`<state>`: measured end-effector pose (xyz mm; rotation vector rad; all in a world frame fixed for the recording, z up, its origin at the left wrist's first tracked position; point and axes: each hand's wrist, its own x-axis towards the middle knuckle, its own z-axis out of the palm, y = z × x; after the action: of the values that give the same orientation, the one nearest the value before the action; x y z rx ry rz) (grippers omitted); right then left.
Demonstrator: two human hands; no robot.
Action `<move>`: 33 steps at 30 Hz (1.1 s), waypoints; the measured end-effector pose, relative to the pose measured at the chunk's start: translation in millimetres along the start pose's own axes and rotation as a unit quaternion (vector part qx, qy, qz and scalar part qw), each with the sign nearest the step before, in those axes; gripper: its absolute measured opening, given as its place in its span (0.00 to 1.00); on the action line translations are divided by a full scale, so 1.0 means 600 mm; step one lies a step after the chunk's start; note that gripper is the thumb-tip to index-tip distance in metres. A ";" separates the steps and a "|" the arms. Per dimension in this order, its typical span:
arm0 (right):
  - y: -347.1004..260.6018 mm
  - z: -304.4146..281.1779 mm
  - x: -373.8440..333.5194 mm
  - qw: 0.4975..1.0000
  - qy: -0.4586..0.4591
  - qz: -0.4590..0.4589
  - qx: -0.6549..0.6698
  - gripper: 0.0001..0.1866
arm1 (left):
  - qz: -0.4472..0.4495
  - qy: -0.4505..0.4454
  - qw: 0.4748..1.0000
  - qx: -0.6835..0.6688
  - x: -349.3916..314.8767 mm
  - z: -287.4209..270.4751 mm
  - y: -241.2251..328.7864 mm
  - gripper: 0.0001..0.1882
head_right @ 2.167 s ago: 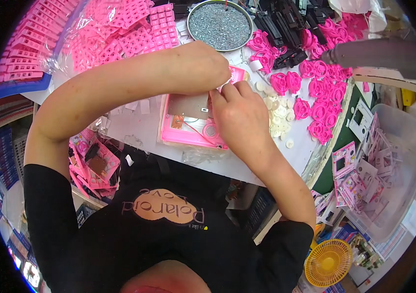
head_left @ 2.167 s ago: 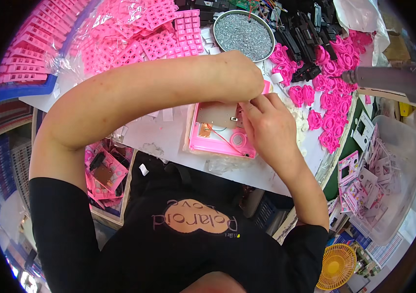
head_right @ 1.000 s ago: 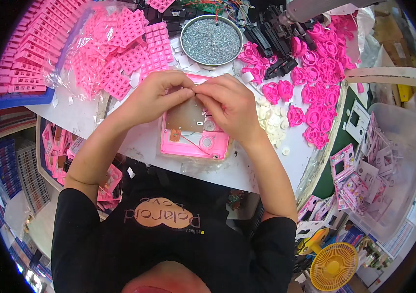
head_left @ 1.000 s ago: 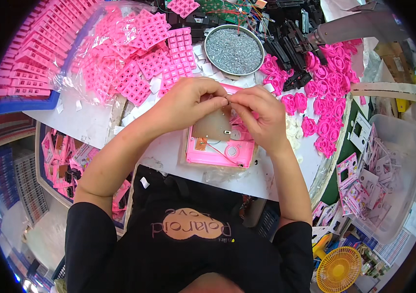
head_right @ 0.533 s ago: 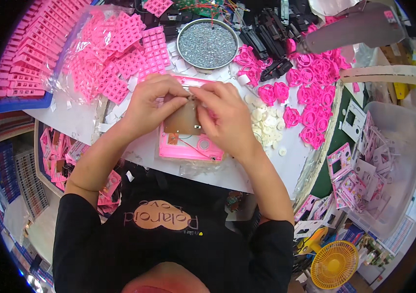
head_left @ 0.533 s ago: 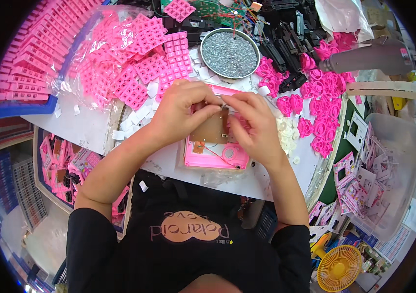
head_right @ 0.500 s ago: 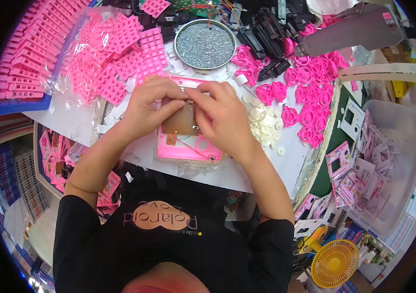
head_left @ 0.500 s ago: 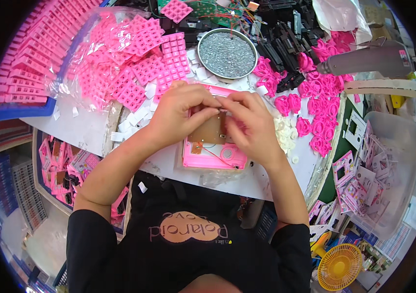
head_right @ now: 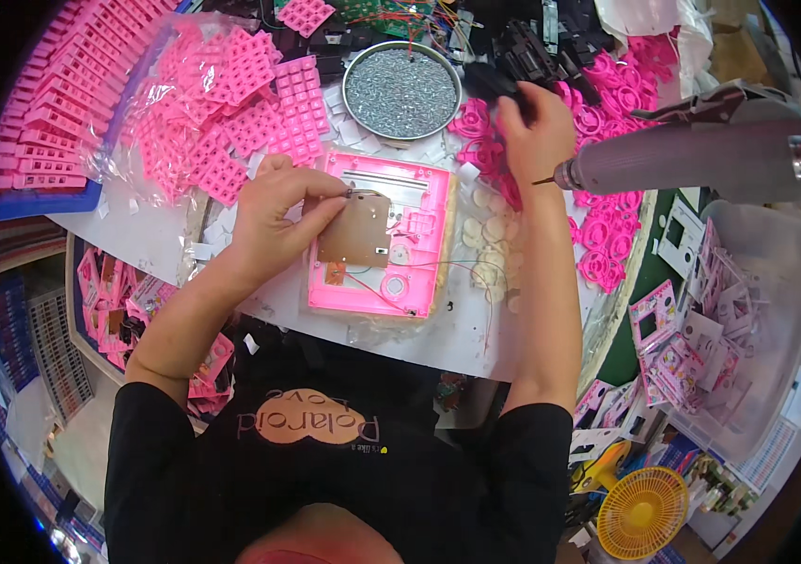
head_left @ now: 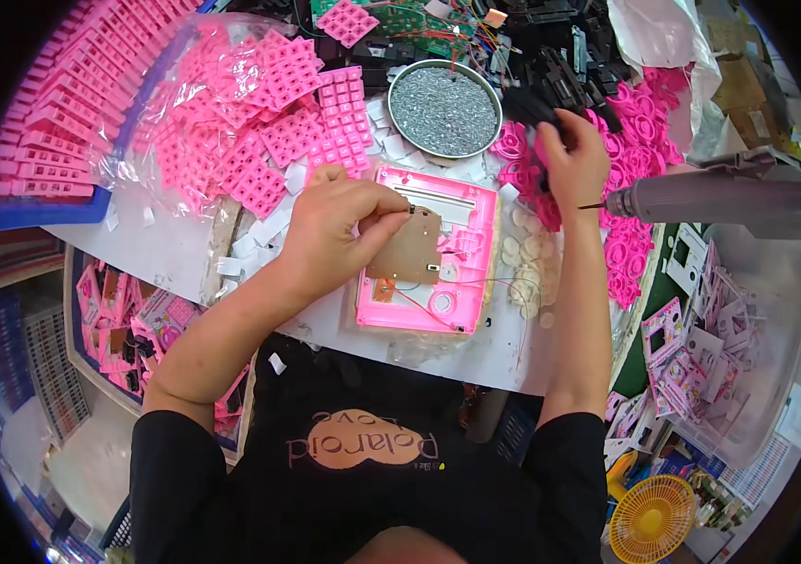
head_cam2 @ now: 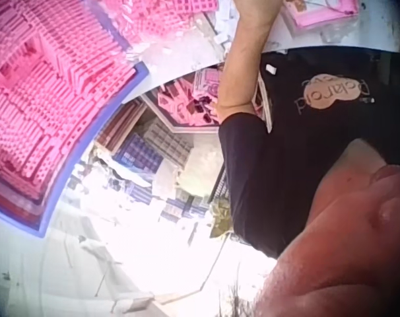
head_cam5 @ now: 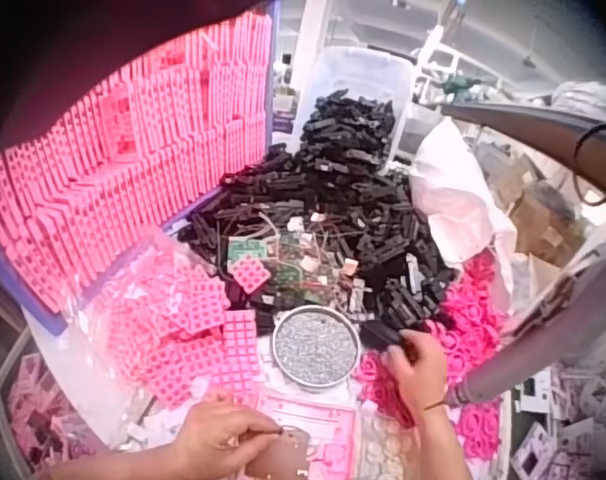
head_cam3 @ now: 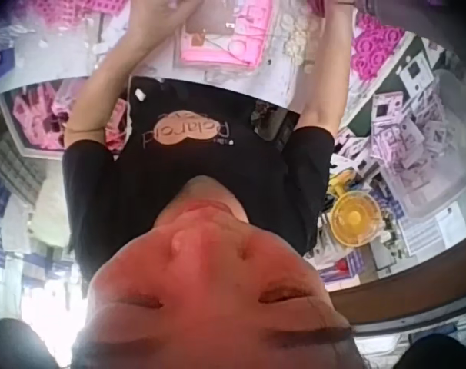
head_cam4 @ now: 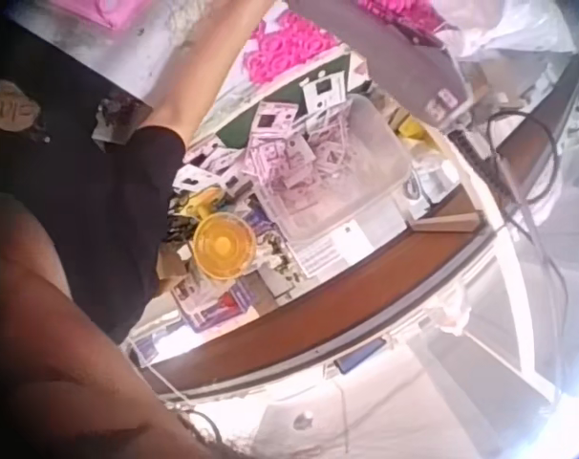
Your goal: Assemble a toy cash register by installing buttons, a circuit board, and securing the housing with an electric screwdriver.
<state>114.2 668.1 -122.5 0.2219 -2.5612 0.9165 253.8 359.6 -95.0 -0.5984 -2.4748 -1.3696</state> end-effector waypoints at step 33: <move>-0.209 -0.072 -0.152 0.954 -0.253 -0.156 0.045 0.28 | 0.061 -0.093 0.994 0.020 0.030 -0.010 -0.017 0.05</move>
<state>245.7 599.9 -59.9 0.9713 -2.8120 0.9442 233.0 353.9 -92.0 -0.8910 -2.5527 -1.2665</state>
